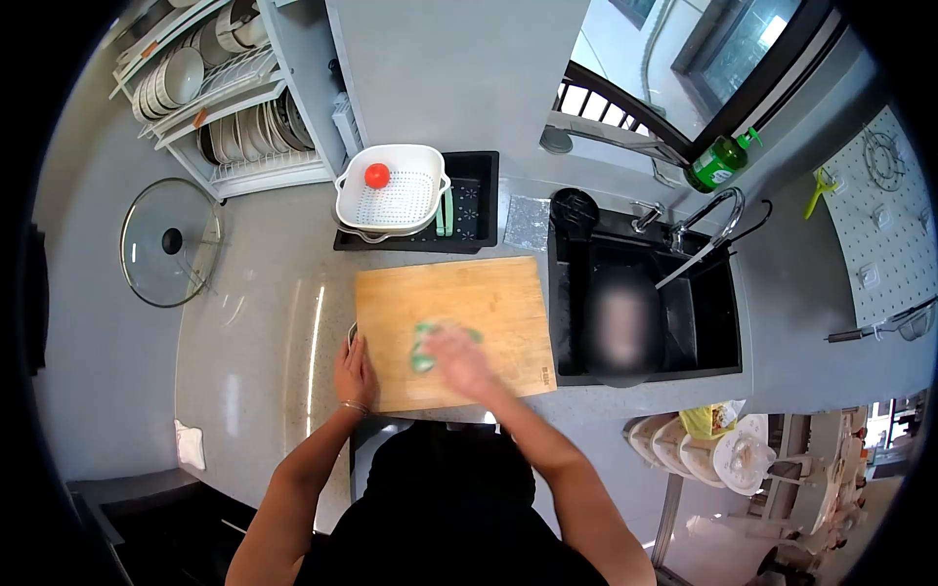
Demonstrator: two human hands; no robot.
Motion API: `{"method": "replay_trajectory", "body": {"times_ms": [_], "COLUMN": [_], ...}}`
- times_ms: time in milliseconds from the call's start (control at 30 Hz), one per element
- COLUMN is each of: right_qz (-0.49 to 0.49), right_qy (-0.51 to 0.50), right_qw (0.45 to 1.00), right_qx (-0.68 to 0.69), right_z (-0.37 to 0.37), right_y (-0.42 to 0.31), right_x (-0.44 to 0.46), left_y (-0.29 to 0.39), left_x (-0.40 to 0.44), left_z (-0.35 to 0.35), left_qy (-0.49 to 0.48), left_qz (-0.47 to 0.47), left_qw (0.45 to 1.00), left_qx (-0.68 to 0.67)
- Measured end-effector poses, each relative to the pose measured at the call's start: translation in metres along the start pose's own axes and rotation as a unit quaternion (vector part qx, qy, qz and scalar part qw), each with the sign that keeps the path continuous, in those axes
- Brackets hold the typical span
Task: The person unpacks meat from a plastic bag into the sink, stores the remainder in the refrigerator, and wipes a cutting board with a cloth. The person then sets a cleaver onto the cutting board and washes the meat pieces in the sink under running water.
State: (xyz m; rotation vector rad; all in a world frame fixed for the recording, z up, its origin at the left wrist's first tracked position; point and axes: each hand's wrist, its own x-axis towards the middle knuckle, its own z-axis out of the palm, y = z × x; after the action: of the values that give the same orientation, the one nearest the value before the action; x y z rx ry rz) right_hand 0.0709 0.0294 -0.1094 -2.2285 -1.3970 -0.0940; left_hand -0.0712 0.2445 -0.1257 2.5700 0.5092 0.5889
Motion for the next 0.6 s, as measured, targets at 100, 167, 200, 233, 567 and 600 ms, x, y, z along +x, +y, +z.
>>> {"method": "replay_trajectory", "body": {"times_ms": [100, 167, 200, 233, 567, 600], "right_qz": [0.069, 0.179, 0.197, 0.213, -0.181, -0.118], "right_qy": [0.162, 0.099, 0.097, 0.095, -0.144, -0.153], "right_qw": [0.984, 0.973, 0.97, 0.967, 0.968, 0.973], "right_qx": [0.038, -0.11, -0.108, -0.107, 0.095, 0.129], "right_z": [-0.027, -0.055, -0.046, -0.037, -0.001, 0.002], "right_y": [0.1, 0.09, 0.087, 0.085, -0.057, -0.022], "right_x": [-0.021, -0.01, 0.0, 0.011, 0.014, 0.001], "left_y": [0.006, -0.002, -0.006, -0.008, -0.023, -0.025], "left_x": [0.002, 0.0, 0.001, 0.002, -0.001, -0.007], "left_z": [-0.005, -0.006, -0.007, -0.009, 0.008, 0.016], "left_qy": [0.002, -0.016, -0.022, -0.037, -0.008, 0.008], "left_qz": [-0.014, -0.016, -0.017, -0.028, -0.021, -0.025], "left_qw": [1.0, 0.999, 0.998, 0.997, 0.996, 0.995], "left_qx": [-0.016, -0.044, -0.057, -0.069, -0.088, -0.095]}}
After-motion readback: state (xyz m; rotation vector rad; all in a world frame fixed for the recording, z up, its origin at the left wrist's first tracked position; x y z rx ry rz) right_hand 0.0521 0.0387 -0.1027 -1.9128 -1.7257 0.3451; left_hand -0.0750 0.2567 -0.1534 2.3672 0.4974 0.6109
